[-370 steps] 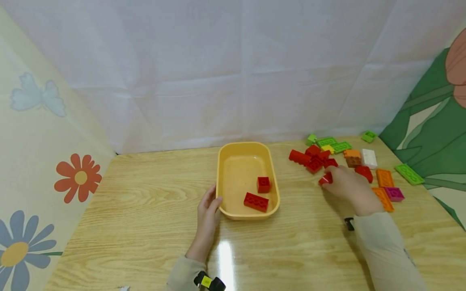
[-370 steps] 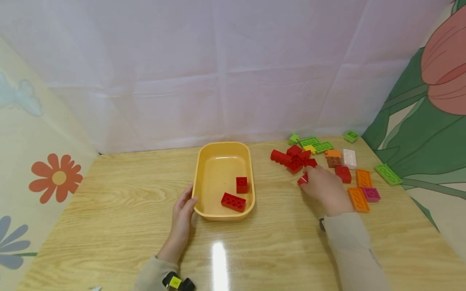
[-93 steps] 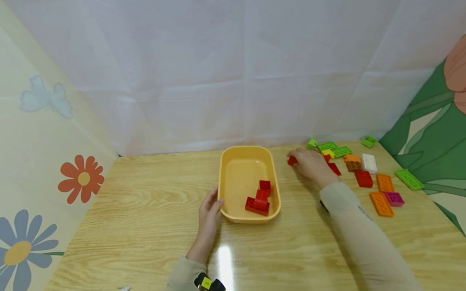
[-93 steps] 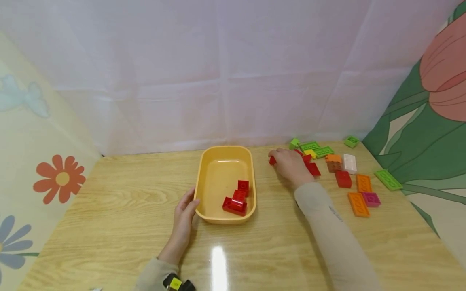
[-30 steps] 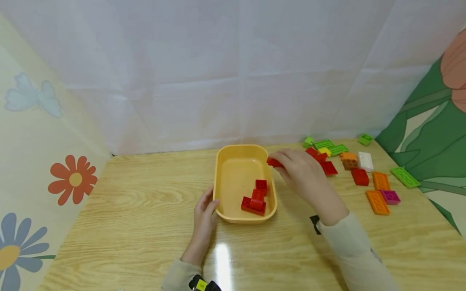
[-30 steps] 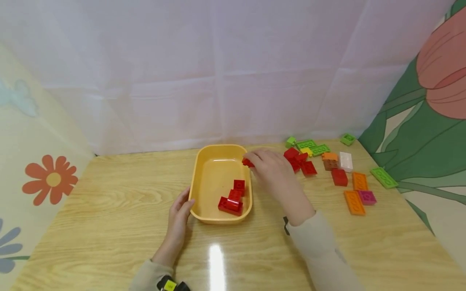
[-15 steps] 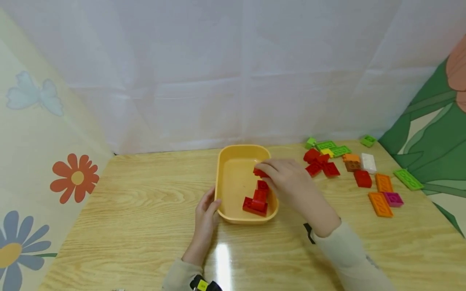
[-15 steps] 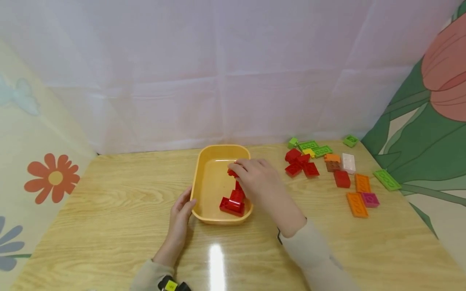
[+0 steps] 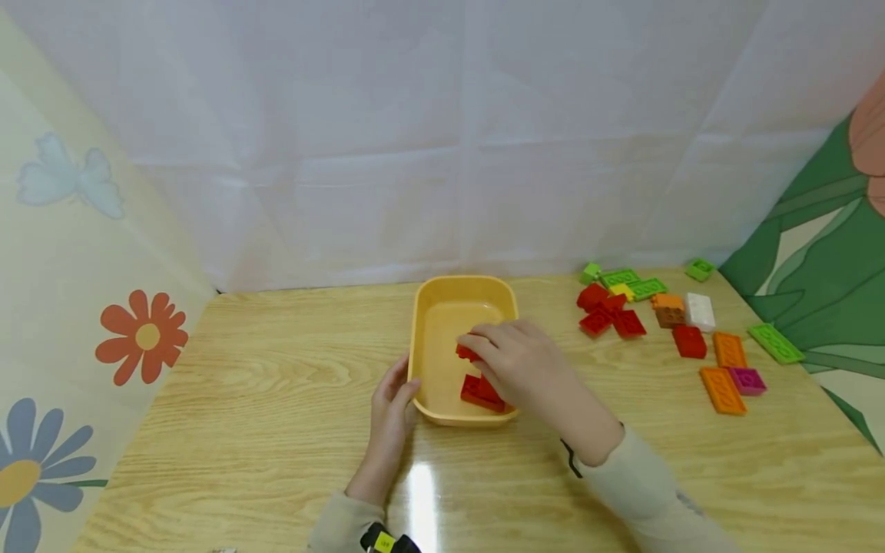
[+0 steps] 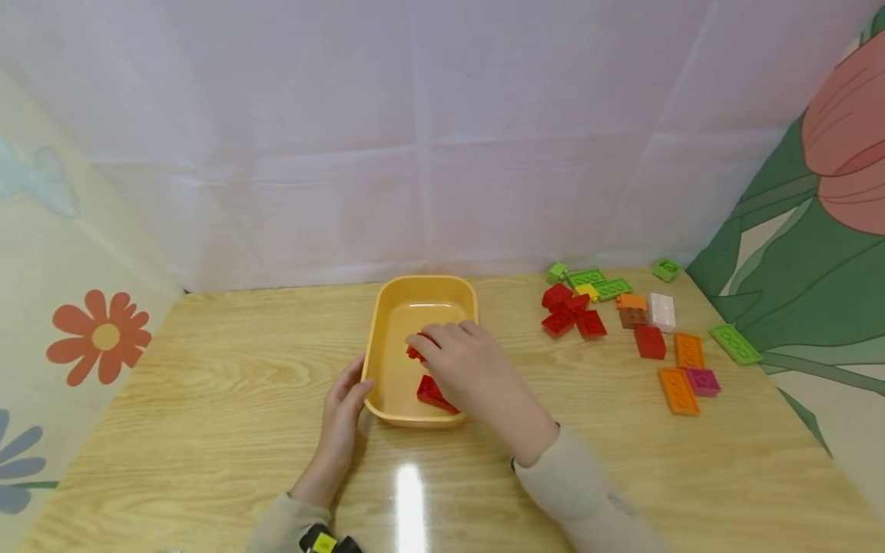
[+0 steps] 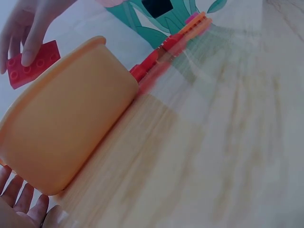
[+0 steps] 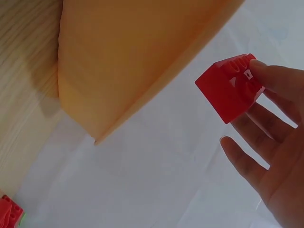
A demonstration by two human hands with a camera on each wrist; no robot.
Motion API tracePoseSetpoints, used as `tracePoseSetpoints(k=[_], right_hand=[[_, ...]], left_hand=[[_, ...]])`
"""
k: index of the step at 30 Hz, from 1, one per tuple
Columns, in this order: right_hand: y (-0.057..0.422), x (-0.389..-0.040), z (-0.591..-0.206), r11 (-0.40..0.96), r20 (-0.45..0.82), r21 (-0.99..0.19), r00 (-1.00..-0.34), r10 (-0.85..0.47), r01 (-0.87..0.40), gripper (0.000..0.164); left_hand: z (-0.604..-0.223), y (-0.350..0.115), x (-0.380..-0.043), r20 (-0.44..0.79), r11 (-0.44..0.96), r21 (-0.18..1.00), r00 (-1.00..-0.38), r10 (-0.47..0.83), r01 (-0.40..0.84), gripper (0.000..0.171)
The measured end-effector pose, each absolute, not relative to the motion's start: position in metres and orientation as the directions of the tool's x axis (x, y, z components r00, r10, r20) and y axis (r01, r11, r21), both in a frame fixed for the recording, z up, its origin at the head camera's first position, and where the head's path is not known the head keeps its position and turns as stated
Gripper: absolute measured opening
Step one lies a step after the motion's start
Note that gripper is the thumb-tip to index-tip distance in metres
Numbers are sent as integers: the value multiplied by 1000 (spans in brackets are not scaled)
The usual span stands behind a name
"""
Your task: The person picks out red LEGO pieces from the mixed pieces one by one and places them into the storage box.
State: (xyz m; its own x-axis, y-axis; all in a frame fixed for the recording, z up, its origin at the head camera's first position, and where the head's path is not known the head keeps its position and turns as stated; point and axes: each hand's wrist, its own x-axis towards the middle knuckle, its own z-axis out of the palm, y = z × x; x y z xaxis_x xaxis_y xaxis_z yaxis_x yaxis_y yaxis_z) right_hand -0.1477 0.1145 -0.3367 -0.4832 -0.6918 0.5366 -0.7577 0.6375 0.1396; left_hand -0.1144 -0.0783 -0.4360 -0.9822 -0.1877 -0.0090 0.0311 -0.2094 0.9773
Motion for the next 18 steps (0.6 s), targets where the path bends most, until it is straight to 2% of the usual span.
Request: tracePoseSetpoints(k=[11, 18], right_hand=[[102, -143, -349, 592, 495, 140, -461, -736, -794, 28], [97, -142, -359, 580, 430, 65, -502, -751, -812, 31]], left_hand=[[-435, -78, -114, -28, -189, 982, -984, -178, 7, 47], [-435, -79, -114, -11, -191, 981, -985, -170, 22, 47]])
